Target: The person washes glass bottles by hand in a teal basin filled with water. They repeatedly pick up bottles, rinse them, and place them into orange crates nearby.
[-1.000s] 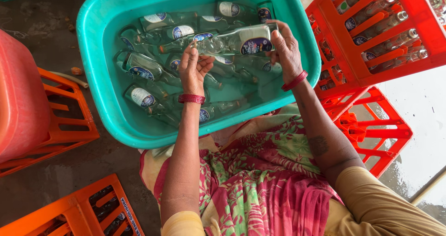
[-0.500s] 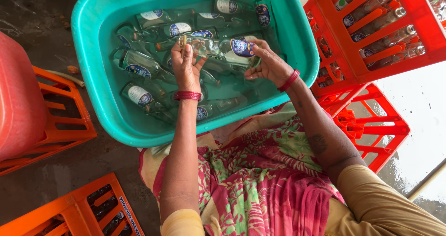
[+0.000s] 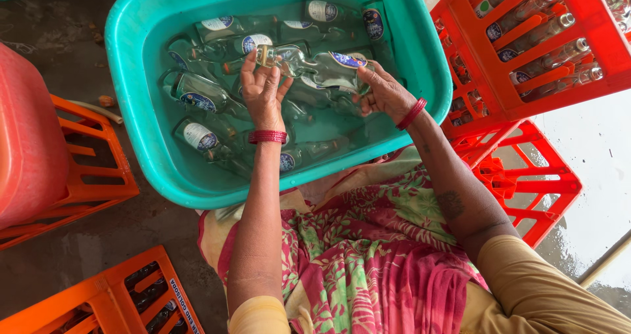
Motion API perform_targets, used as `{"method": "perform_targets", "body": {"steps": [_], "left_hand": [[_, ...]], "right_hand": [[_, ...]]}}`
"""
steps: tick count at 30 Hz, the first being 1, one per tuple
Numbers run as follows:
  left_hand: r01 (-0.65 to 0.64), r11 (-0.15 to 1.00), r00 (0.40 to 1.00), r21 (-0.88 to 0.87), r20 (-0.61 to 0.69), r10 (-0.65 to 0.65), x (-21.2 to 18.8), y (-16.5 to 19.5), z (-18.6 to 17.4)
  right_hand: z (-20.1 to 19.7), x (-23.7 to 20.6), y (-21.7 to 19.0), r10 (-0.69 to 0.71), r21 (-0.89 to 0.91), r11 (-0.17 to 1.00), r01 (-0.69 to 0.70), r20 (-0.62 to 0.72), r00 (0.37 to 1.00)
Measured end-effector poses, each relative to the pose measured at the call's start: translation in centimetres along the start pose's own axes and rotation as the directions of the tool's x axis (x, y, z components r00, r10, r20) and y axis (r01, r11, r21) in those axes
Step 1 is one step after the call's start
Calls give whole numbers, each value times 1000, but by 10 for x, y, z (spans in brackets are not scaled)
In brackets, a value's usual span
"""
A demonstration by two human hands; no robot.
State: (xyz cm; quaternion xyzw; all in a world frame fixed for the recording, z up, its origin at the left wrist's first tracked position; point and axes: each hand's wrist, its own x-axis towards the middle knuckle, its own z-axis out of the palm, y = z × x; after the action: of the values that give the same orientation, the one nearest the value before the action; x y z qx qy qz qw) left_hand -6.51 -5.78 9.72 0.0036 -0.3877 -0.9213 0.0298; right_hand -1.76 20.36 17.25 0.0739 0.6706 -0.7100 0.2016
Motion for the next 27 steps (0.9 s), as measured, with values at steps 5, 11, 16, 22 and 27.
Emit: {"method": "perform_targets", "body": {"steps": [5, 11, 16, 22, 27], "left_hand": [[-39, 993, 998, 113, -48, 45, -1, 1, 4], [19, 995, 994, 94, -109, -9, 1, -6, 0], [44, 993, 985, 105, -172, -26, 4, -11, -5], [67, 993, 982, 101, -185, -47, 5, -17, -7], [67, 992, 982, 109, -180, -47, 5, -17, -6]], "right_hand": [[-4, 5, 6, 109, -85, 990, -116, -78, 991], [5, 1, -3, -40, -63, 997, 41, 10, 999], [15, -9, -13, -212, -174, 961, 213, 27, 977], [19, -11, -17, -234, -139, 964, 225, -55, 971], [18, -11, -19, -260, -178, 953, 244, -73, 963]]}}
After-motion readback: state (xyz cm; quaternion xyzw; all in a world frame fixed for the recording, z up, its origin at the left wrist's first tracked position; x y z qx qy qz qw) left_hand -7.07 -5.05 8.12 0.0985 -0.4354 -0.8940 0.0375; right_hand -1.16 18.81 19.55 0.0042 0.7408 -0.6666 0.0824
